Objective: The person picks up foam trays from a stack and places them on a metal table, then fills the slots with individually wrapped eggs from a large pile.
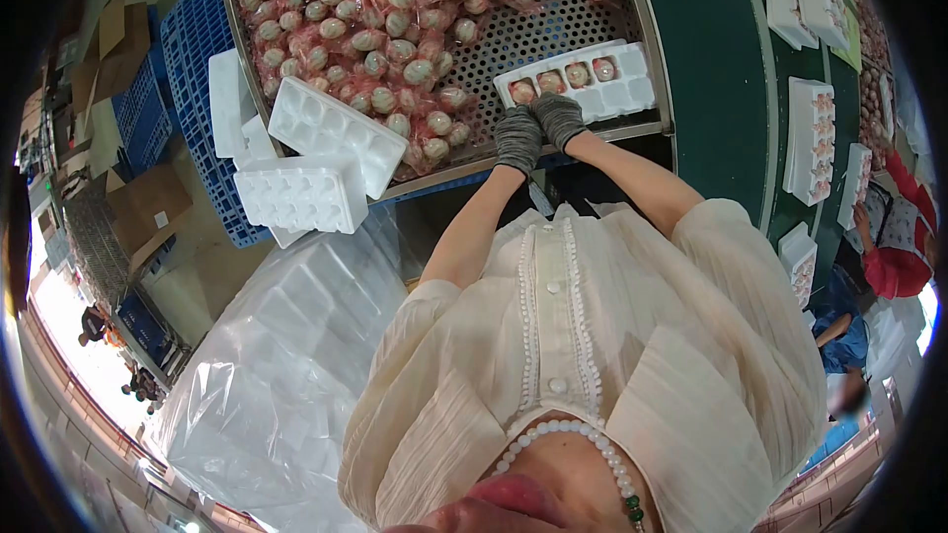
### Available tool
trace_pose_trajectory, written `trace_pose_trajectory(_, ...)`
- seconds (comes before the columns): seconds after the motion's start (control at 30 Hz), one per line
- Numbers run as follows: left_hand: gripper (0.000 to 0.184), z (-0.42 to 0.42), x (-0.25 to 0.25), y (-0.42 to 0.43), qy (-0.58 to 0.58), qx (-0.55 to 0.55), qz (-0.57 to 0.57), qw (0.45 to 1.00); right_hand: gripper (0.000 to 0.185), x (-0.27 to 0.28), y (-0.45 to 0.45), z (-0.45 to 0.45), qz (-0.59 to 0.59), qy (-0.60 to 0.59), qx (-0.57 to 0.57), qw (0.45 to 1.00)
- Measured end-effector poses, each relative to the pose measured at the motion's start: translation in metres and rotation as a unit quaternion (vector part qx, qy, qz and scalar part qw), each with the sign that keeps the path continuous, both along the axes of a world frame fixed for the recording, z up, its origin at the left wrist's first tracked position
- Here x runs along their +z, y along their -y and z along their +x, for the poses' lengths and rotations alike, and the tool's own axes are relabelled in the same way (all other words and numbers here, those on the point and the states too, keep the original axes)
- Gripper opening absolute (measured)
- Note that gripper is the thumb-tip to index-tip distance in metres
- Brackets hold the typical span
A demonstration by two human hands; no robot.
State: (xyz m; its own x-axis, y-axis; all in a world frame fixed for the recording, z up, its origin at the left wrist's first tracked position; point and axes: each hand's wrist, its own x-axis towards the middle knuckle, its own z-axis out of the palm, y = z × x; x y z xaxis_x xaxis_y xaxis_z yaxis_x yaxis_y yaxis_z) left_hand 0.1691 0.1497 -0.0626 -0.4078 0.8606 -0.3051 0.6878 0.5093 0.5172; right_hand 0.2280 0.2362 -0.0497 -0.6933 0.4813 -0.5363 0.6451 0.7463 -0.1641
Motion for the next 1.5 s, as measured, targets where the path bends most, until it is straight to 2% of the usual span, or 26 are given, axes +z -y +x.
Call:
trace_pose_trajectory(0.1,0.021,-0.010,0.008,0.004,-0.048,-0.093,0.010,0.994,0.019,0.008,-0.009,-0.006,-0.051,0.001,0.024,0.998)
trace_pose_trajectory(0.17,0.022,-0.018,0.015,0.009,0.041,0.010,-0.032,0.999,0.020,0.005,-0.022,-0.020,-0.082,0.023,0.044,0.995)
trace_pose_trajectory(0.23,0.026,-0.020,-0.004,0.027,0.117,0.073,0.131,0.982,0.022,0.025,-0.028,-0.040,-0.066,0.064,0.117,0.989)
trace_pose_trajectory(0.27,0.025,-0.021,-0.008,0.035,0.149,0.114,0.194,0.963,0.026,0.037,-0.027,-0.051,-0.087,0.034,0.077,0.993)
trace_pose_trajectory(0.33,0.024,-0.027,-0.007,0.049,0.149,0.167,0.177,0.959,0.039,0.019,-0.011,-0.075,-0.147,-0.227,-0.083,0.959)
trace_pose_trajectory(0.4,0.022,-0.037,-0.007,0.060,0.187,0.269,0.173,0.929,0.050,-0.003,0.004,-0.118,-0.113,-0.305,-0.083,0.942)
trace_pose_trajectory(0.43,0.022,-0.042,-0.023,0.067,0.186,0.269,0.170,0.929,0.055,-0.001,0.009,-0.142,-0.206,-0.231,-0.169,0.936)
trace_pose_trajectory(0.5,0.026,-0.049,-0.069,0.083,0.376,0.408,0.175,0.813,0.060,-0.005,0.014,-0.174,-0.295,-0.153,-0.254,0.909)
trace_pose_trajectory(0.53,0.026,-0.068,0.017,0.068,0.407,0.429,0.125,0.797,0.064,-0.020,0.018,-0.183,-0.267,-0.160,-0.299,0.902)
trace_pose_trajectory(0.6,0.026,-0.083,0.016,0.070,0.409,0.445,0.147,0.783,0.062,-0.039,0.030,-0.193,-0.176,-0.226,-0.365,0.886)
trace_pose_trajectory(0.63,0.027,-0.087,0.012,0.073,0.411,0.463,0.167,0.767,0.062,-0.032,0.029,-0.190,-0.175,-0.227,-0.366,0.886)
trace_pose_trajectory(0.67,0.034,-0.093,-0.037,0.084,0.486,0.479,0.155,0.714,0.060,-0.020,0.025,-0.184,-0.207,-0.221,-0.332,0.893)
trace_pose_trajectory(0.7,0.034,-0.100,-0.038,0.081,0.487,0.477,0.158,0.714,0.057,-0.011,0.021,-0.178,-0.238,-0.213,-0.297,0.900)
trace_pose_trajectory(0.73,0.038,-0.105,-0.037,0.079,0.608,0.487,0.221,0.587,0.057,-0.008,0.017,-0.168,-0.234,-0.215,-0.296,0.901)
trace_pose_trajectory(0.77,0.042,-0.107,-0.036,0.077,0.709,0.479,0.274,0.439,0.053,-0.005,0.012,-0.154,-0.326,-0.216,-0.346,0.853)
trace_pose_trajectory(0.8,0.048,-0.105,-0.032,0.072,0.716,0.437,0.307,0.449,0.050,-0.002,0.007,-0.139,-0.413,-0.214,-0.394,0.793)
trace_pose_trajectory(0.83,0.048,-0.105,-0.019,0.063,0.721,0.432,0.304,0.449,0.050,0.003,0.007,-0.123,-0.407,-0.217,-0.399,0.793)
trace_pose_trajectory(0.9,0.037,-0.105,0.008,0.039,0.553,0.463,0.199,0.664,0.043,0.012,0.006,-0.086,-0.510,-0.315,-0.377,0.706)
trace_pose_trajectory(0.93,0.031,-0.099,0.013,0.030,0.449,0.460,0.143,0.753,0.040,-0.004,0.003,-0.078,-0.485,-0.393,-0.300,0.721)
trace_pose_trajectory(0.97,0.031,-0.089,0.016,0.023,0.455,0.449,0.139,0.756,0.044,-0.015,0.009,-0.048,-0.458,-0.371,-0.352,0.727)
trace_pose_trajectory(1.03,0.020,-0.065,0.022,0.017,0.371,0.322,0.230,0.840,0.048,0.003,-0.001,-0.009,-0.353,-0.242,-0.309,0.849)
trace_pose_trajectory(1.07,0.017,-0.050,0.028,0.012,0.302,0.258,0.236,0.887,0.048,0.011,-0.002,0.009,-0.349,-0.244,-0.316,0.848)
trace_pose_trajectory(1.13,0.015,-0.020,0.023,0.002,0.220,0.201,0.190,0.936,0.050,0.028,0.001,0.039,-0.115,-0.281,-0.276,0.912)
trace_pose_trajectory(1.17,0.014,-0.005,0.019,-0.003,0.132,0.147,0.146,0.969,0.050,0.036,0.002,0.051,-0.113,-0.281,-0.283,0.910)
trace_pose_trajectory(1.27,0.015,0.032,0.010,-0.023,0.111,0.112,0.127,0.979,0.049,0.050,0.001,0.082,0.016,-0.283,-0.276,0.918)
trace_pose_trajectory(1.5,0.020,0.044,0.025,-0.038,0.142,0.237,0.100,0.956,0.042,0.049,-0.023,0.094,-0.085,-0.324,-0.254,0.907)
